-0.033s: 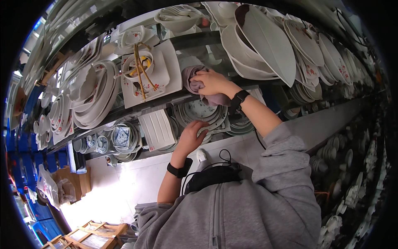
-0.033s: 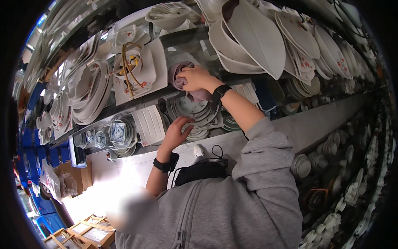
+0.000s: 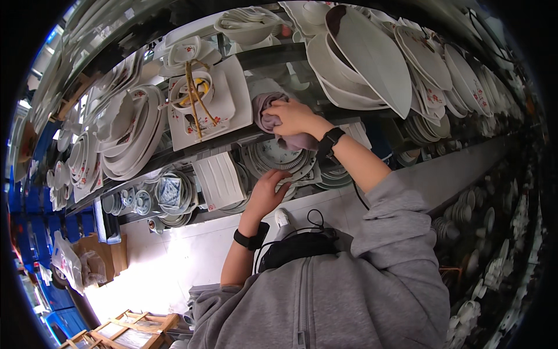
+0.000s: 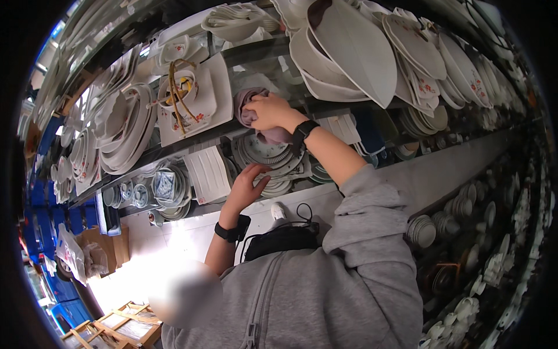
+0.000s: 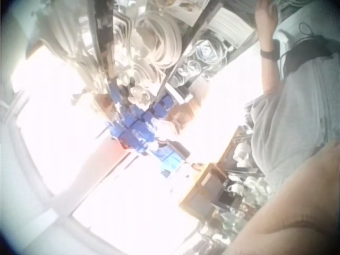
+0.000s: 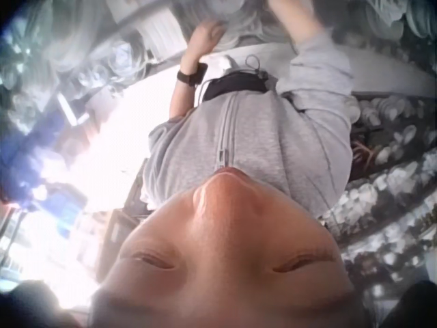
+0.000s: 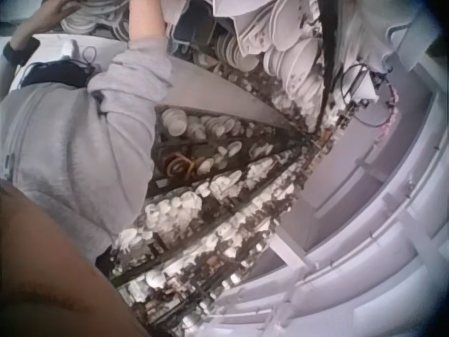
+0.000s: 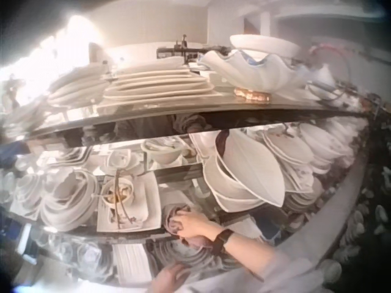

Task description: The person wipes several white square plates with a cloth in a dish storage area. They pick up plates from a shelf, wipe both sides, and return them to the shelf.

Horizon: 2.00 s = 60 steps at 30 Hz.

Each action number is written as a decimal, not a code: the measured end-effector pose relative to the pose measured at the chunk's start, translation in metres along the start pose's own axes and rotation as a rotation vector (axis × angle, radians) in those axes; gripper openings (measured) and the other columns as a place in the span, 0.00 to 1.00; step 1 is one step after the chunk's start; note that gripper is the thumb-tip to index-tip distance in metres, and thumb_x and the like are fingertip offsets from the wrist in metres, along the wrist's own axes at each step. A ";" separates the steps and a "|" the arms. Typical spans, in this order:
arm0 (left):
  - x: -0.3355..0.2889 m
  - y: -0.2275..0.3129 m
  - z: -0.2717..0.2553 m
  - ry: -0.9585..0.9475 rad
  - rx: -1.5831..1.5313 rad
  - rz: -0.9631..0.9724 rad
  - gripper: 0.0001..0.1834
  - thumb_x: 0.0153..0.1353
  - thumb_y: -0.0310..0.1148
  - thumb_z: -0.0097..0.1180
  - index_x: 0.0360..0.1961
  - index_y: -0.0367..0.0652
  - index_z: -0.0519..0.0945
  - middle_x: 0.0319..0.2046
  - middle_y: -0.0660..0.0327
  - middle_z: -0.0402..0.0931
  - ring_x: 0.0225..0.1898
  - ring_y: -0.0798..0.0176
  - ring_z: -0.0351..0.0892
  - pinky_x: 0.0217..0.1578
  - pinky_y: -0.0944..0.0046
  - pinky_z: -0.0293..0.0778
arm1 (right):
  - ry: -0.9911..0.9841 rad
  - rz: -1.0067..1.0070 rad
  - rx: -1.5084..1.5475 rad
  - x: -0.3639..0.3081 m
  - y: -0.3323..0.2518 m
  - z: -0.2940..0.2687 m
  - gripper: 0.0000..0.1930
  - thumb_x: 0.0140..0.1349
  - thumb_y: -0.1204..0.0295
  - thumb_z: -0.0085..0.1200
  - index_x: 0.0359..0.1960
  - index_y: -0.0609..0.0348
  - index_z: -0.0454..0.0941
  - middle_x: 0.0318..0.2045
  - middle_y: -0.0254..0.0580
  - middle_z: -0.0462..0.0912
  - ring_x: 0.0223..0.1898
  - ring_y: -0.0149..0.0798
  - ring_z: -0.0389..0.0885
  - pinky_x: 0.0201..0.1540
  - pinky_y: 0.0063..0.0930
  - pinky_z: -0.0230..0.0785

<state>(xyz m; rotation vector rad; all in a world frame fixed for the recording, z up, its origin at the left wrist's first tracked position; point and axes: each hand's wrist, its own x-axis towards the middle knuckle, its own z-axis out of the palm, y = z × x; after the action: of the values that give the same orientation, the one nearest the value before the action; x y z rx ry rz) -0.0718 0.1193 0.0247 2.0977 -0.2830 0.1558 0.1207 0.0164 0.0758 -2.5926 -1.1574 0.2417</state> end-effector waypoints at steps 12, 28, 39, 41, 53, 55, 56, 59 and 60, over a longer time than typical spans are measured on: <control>0.001 0.022 0.017 -0.061 0.026 -0.003 0.11 0.52 0.26 0.56 0.39 0.39 0.76 0.37 0.54 0.74 0.42 0.51 0.74 0.43 0.60 0.70 | 0.143 0.223 -0.132 -0.052 0.017 0.003 0.26 0.44 0.61 0.56 0.49 0.40 0.70 0.48 0.44 0.71 0.46 0.57 0.71 0.44 0.45 0.69; 0.052 0.032 0.037 -0.092 -0.018 0.176 0.13 0.50 0.27 0.57 0.39 0.40 0.75 0.41 0.53 0.70 0.45 0.48 0.70 0.45 0.57 0.68 | 0.157 0.347 -0.073 -0.097 0.040 -0.007 0.23 0.43 0.62 0.55 0.45 0.45 0.73 0.46 0.47 0.73 0.46 0.59 0.71 0.44 0.47 0.70; 0.004 -0.003 -0.005 0.057 0.069 -0.010 0.13 0.51 0.26 0.56 0.40 0.40 0.75 0.41 0.53 0.70 0.46 0.48 0.70 0.46 0.58 0.68 | 0.010 0.005 -0.077 0.029 0.003 0.011 0.27 0.44 0.59 0.53 0.52 0.40 0.72 0.53 0.36 0.70 0.50 0.53 0.68 0.49 0.44 0.67; -0.006 -0.007 -0.009 0.069 0.078 -0.050 0.13 0.51 0.26 0.57 0.40 0.40 0.75 0.42 0.53 0.70 0.47 0.49 0.70 0.46 0.58 0.68 | 0.041 -0.040 -0.063 0.034 0.022 0.028 0.27 0.44 0.58 0.53 0.51 0.40 0.72 0.52 0.36 0.71 0.50 0.53 0.69 0.49 0.44 0.67; -0.040 -0.022 -0.027 0.172 0.048 -0.136 0.12 0.51 0.26 0.56 0.38 0.40 0.75 0.40 0.52 0.72 0.44 0.47 0.71 0.43 0.57 0.69 | 0.124 0.098 -0.100 -0.024 -0.063 0.031 0.25 0.42 0.60 0.56 0.45 0.54 0.73 0.43 0.51 0.72 0.44 0.61 0.71 0.39 0.45 0.72; -0.044 -0.022 -0.030 0.182 0.044 -0.166 0.12 0.51 0.25 0.56 0.38 0.40 0.75 0.39 0.52 0.72 0.43 0.47 0.71 0.43 0.57 0.69 | 0.170 0.069 -0.101 -0.026 -0.076 0.034 0.26 0.41 0.59 0.57 0.44 0.57 0.73 0.40 0.52 0.73 0.41 0.61 0.72 0.36 0.44 0.73; -0.048 -0.025 -0.030 0.190 0.050 -0.161 0.12 0.51 0.26 0.56 0.38 0.40 0.75 0.39 0.52 0.72 0.42 0.46 0.71 0.42 0.56 0.69 | 0.189 0.065 -0.101 -0.027 -0.084 0.037 0.26 0.41 0.59 0.57 0.44 0.57 0.73 0.40 0.53 0.73 0.41 0.62 0.72 0.36 0.44 0.73; -0.059 -0.035 -0.029 0.188 0.054 -0.191 0.13 0.50 0.26 0.57 0.39 0.39 0.74 0.38 0.51 0.72 0.40 0.45 0.72 0.39 0.55 0.70 | 0.184 0.053 -0.071 -0.025 -0.107 0.038 0.26 0.41 0.60 0.57 0.44 0.59 0.73 0.38 0.56 0.73 0.39 0.62 0.73 0.34 0.44 0.73; -0.061 -0.035 -0.029 0.169 0.045 -0.230 0.13 0.50 0.26 0.57 0.39 0.39 0.74 0.38 0.50 0.72 0.40 0.45 0.72 0.38 0.55 0.70 | 0.178 0.053 -0.081 -0.024 -0.113 0.041 0.27 0.41 0.60 0.57 0.44 0.60 0.73 0.39 0.57 0.73 0.39 0.62 0.73 0.34 0.44 0.73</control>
<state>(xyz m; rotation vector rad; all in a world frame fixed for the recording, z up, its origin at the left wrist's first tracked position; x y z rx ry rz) -0.1217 0.1705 -0.0031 2.1287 0.0643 0.2014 0.0147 0.0780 0.0748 -2.6543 -1.0575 -0.0259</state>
